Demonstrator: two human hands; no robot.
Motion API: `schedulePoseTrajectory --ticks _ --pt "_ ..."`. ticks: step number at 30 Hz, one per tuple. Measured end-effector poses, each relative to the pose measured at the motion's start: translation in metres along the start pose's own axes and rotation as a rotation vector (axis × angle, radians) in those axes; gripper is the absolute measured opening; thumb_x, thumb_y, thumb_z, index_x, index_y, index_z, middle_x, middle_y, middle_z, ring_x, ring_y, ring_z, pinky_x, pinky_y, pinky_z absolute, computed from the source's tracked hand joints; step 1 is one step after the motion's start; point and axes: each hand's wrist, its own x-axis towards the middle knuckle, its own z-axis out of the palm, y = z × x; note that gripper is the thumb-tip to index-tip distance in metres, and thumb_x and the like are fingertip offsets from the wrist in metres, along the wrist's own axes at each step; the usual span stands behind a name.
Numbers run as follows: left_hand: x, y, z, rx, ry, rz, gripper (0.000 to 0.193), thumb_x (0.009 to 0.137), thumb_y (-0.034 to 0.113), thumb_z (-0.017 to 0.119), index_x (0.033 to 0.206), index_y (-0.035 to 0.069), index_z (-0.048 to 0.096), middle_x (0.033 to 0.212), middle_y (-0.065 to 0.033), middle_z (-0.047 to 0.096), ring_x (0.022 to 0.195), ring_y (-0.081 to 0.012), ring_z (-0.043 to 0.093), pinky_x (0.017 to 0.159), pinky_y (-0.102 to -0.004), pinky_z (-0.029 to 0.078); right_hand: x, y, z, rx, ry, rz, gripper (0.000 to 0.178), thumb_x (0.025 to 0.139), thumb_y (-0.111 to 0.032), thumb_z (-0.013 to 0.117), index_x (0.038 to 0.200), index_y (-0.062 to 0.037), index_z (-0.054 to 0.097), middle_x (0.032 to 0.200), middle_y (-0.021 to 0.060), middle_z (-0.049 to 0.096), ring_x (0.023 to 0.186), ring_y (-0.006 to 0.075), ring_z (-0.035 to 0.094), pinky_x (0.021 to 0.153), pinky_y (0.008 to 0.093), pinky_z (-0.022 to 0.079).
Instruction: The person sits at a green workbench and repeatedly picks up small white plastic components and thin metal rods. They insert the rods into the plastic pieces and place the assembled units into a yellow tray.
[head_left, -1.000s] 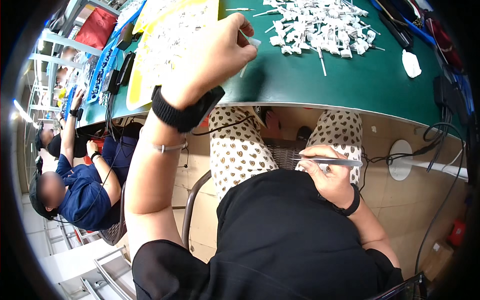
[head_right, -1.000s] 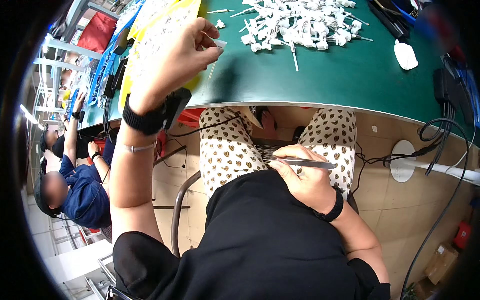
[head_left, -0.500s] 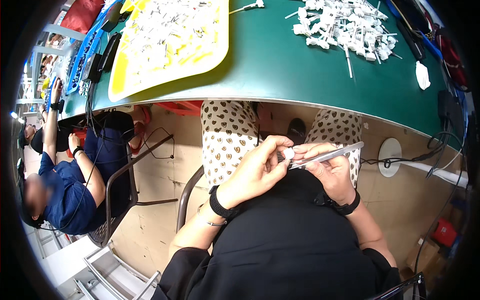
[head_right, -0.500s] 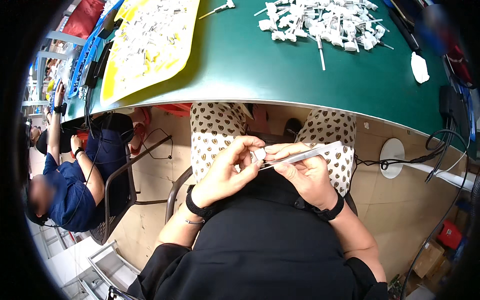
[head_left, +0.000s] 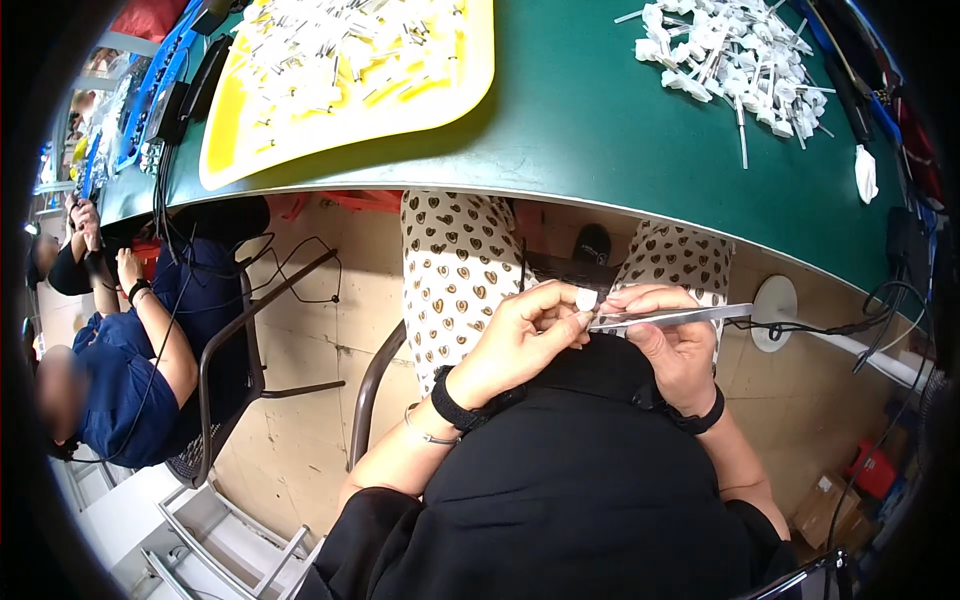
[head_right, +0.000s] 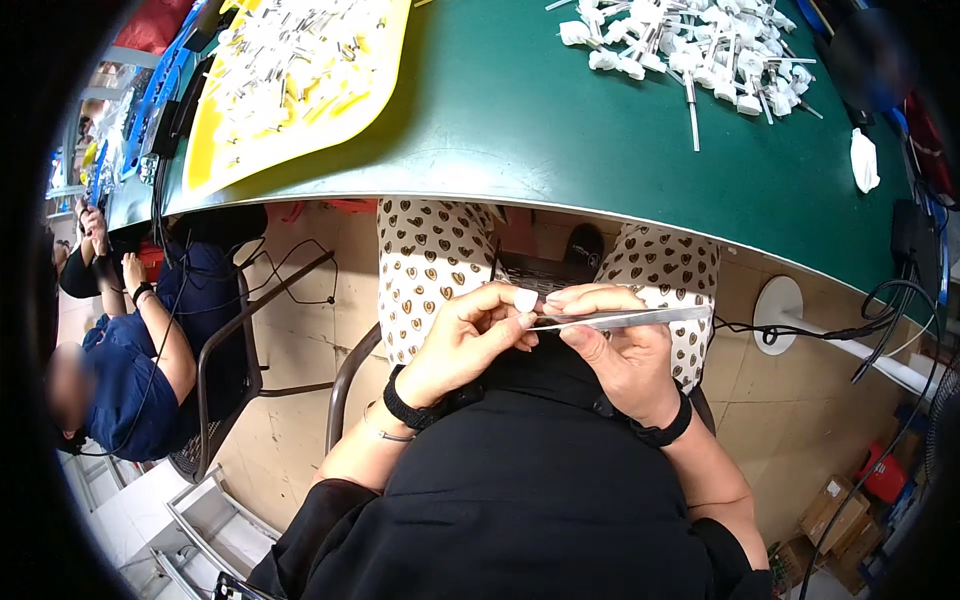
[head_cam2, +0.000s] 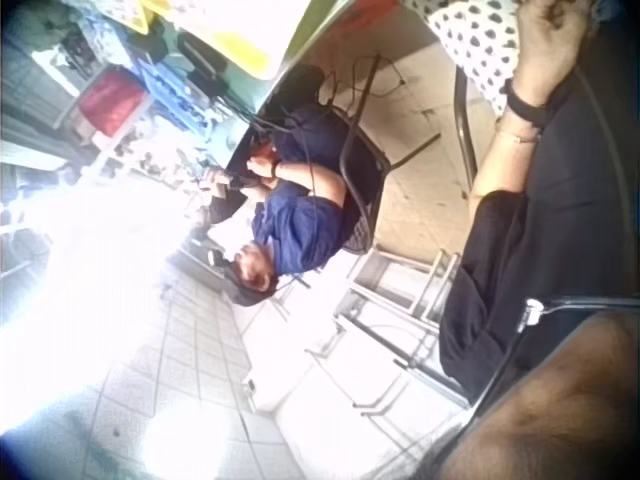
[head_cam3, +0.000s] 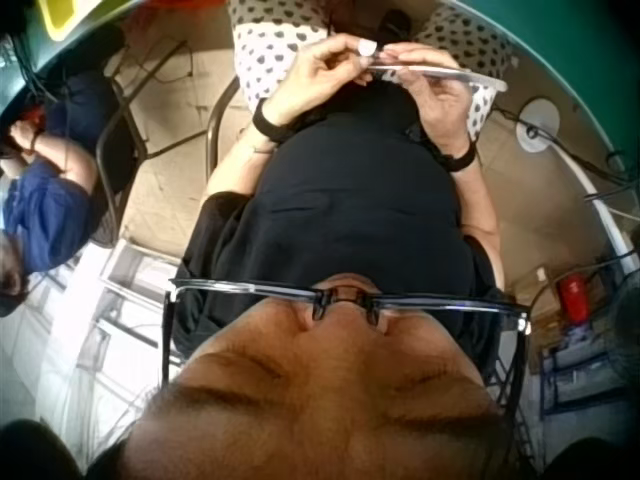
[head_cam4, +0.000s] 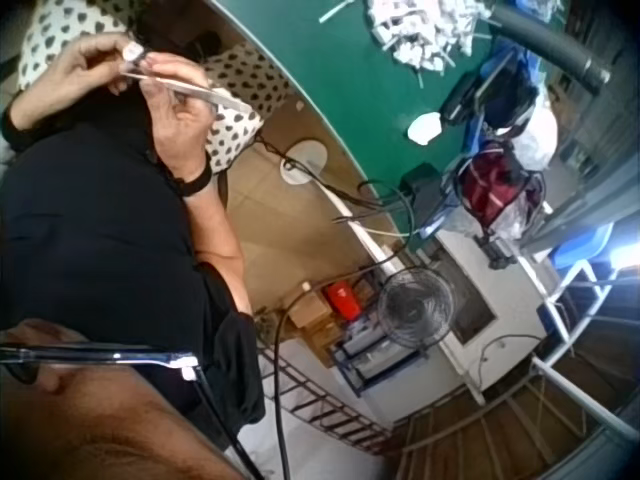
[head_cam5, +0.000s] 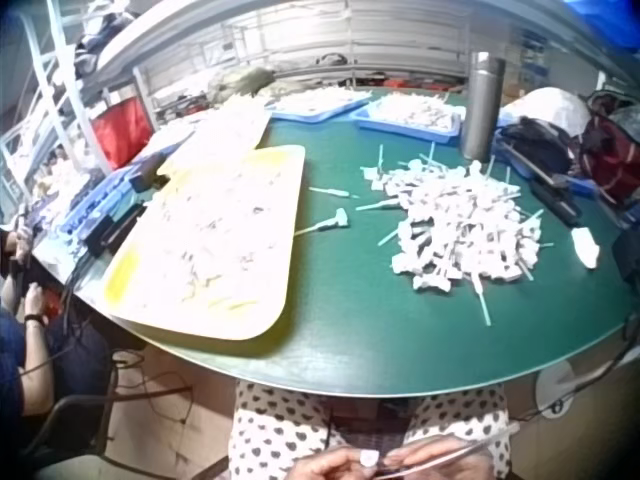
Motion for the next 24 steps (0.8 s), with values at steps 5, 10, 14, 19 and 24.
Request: schedulePoseTrajectory --ticks 5,10,14,19,24 --pt "0.001 -0.009 -0.005 0.339 -0.017 0.233 0.018 0.100 0.002 0.070 0.117 -0.004 0.072 0.102 -0.0077 0.069 0.087 -0.0148 0.072 0.077 -0.0266 0.059 -0.001 0.001 0.004 -0.156 0.108 0.023 0.020 0.098 -0.005 0.075 0.116 0.0022 0.068 0.114 0.0130 0.073 0.098 0.0175 0.072 0.087 0.0292 0.057" --pt "0.003 -0.018 -0.003 0.374 0.040 0.320 0.021 0.092 -0.003 0.074 0.113 -0.002 0.074 0.102 -0.0132 0.074 0.088 -0.0235 0.073 0.077 -0.0322 0.059 0.001 0.002 0.007 -0.321 0.096 -0.053 0.019 0.098 -0.004 0.075 0.115 0.0024 0.070 0.110 0.0120 0.074 0.095 0.0178 0.072 0.084 0.0290 0.058" --pt "0.003 -0.022 -0.003 0.394 0.062 0.364 0.022 0.090 -0.005 0.075 0.112 -0.002 0.074 0.103 -0.0148 0.075 0.090 -0.0275 0.074 0.078 -0.0343 0.059 0.000 0.002 0.007 -0.388 0.081 -0.055 0.018 0.099 -0.004 0.074 0.114 0.0032 0.071 0.107 0.0123 0.075 0.093 0.0178 0.073 0.082 0.0290 0.058" --pt "0.003 -0.024 -0.003 0.402 0.048 0.358 0.018 0.094 -0.004 0.074 0.112 -0.004 0.075 0.107 -0.0132 0.072 0.089 -0.0183 0.072 0.076 -0.0284 0.061 0.001 0.001 0.010 -0.423 0.084 -0.060 0.015 0.099 -0.003 0.073 0.113 0.0029 0.071 0.103 0.0123 0.076 0.089 0.0171 0.073 0.079 0.0286 0.058" --pt "0.004 -0.021 -0.003 0.461 0.059 0.416 0.018 0.092 -0.002 0.077 0.109 -0.003 0.075 0.104 -0.0135 0.074 0.090 -0.0204 0.072 0.076 -0.0299 0.059 -0.001 0.002 0.009 -0.417 0.098 -0.032 0.014 0.099 -0.004 0.073 0.111 0.0024 0.071 0.102 0.0115 0.076 0.087 0.0159 0.072 0.077 0.0280 0.057"
